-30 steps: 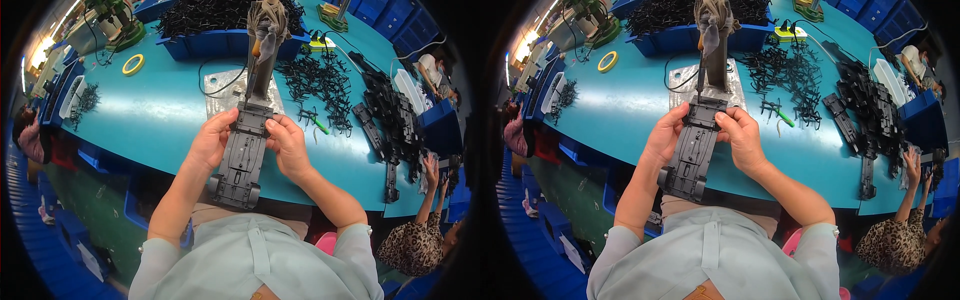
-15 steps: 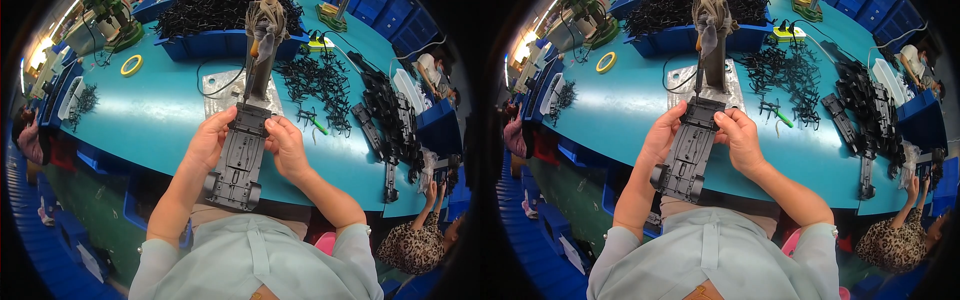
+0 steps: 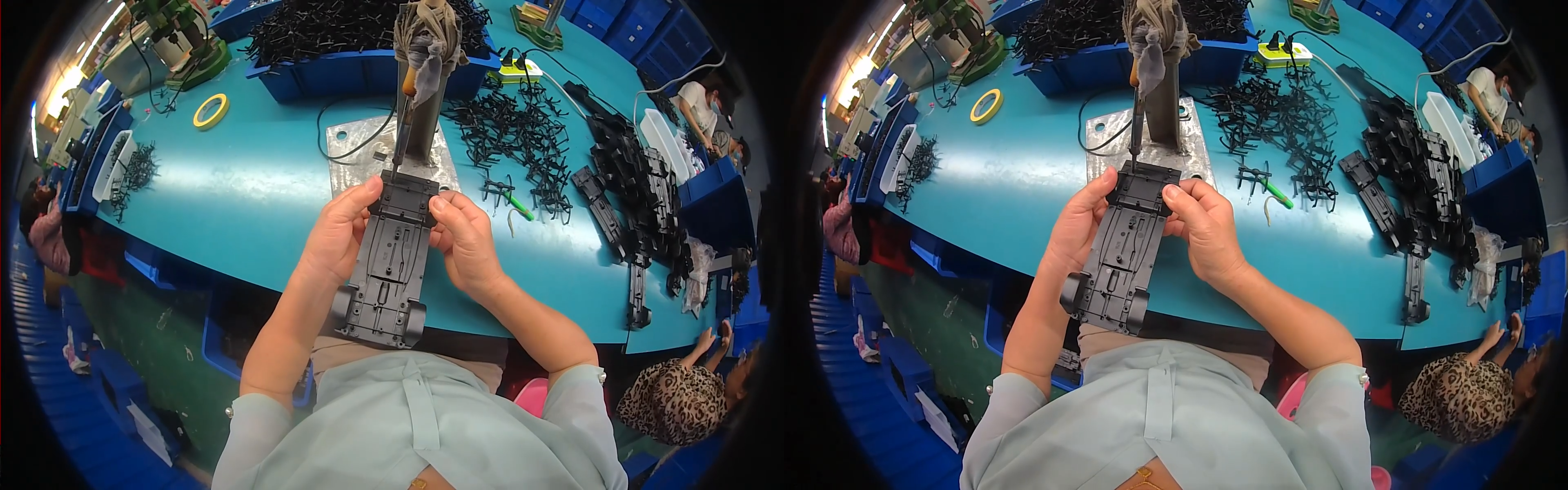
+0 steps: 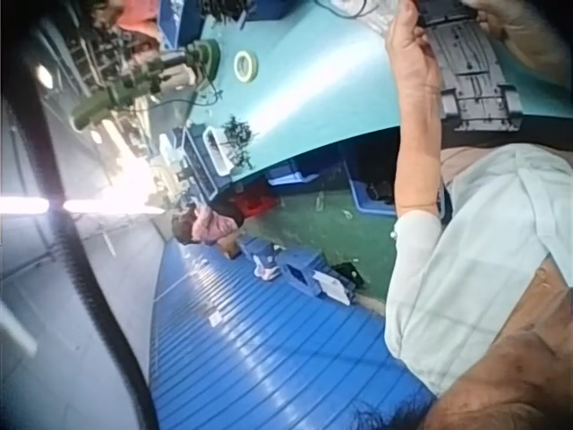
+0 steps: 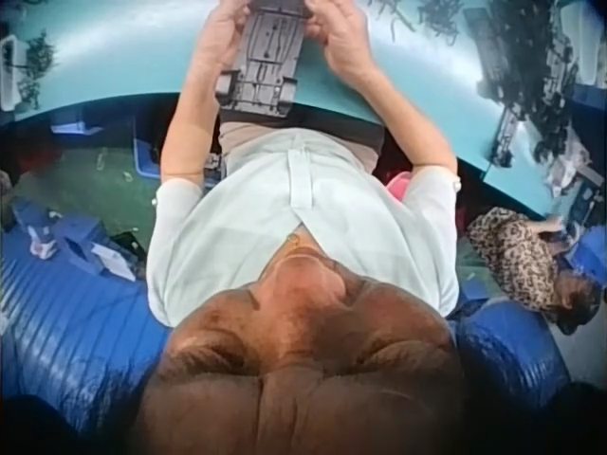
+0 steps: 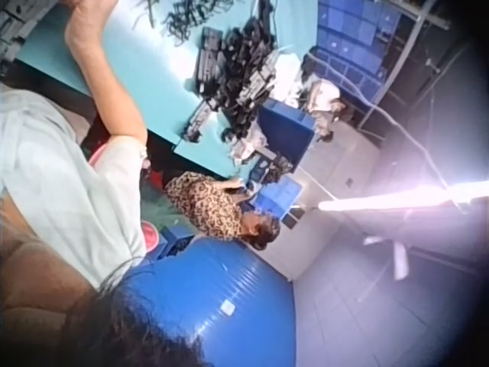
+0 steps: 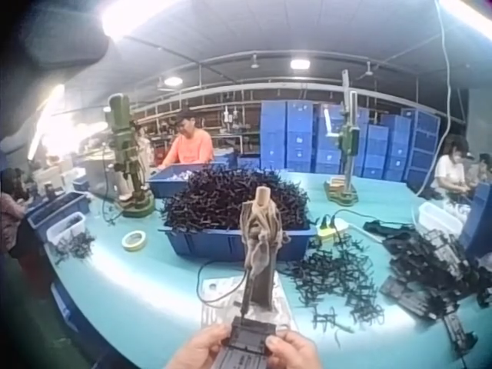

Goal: Assembling plastic axle components onto a toy truck chassis in a factory setting.

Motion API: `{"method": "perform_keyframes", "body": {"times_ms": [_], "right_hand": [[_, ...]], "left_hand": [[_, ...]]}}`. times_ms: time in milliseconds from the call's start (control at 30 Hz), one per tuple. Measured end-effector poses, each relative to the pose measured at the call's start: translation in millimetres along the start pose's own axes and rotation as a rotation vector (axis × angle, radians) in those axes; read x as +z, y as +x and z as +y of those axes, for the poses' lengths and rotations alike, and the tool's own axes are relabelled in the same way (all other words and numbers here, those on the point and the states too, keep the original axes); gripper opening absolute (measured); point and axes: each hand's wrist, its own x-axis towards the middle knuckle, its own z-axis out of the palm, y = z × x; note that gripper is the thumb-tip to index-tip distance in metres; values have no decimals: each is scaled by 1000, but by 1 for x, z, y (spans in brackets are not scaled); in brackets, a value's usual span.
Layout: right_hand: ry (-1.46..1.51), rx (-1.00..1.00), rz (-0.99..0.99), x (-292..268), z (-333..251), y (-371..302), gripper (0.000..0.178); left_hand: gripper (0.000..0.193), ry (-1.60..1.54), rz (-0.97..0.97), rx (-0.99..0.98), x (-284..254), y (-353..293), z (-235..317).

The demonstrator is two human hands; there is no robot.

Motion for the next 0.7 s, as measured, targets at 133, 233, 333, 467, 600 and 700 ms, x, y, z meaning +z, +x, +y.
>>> {"method": "perform_keyframes", "body": {"times_ms": [133, 233, 333, 467, 600, 700], "right_hand": [[2, 4, 3, 2, -1, 0, 24], [2, 6, 3, -1, 0, 0, 24], [-1, 9, -12, 2, -1, -2, 25], [-29, 64, -9, 0, 5, 0, 25], [-49, 89, -70, 6, 5, 2, 26], [-53, 98, -86, 9, 5, 7, 26]], "left_hand": [[27, -30, -21, -1, -4, 2, -1], [26, -48, -6, -5, 1, 1, -2], [27, -48, -21, 14, -10, 3, -7], [32, -82, -6, -16, -13, -2, -13], [33, -104, 0, -12, -13, -15, -9], [35, -115, 24, 39, -12, -17, -5]]}}
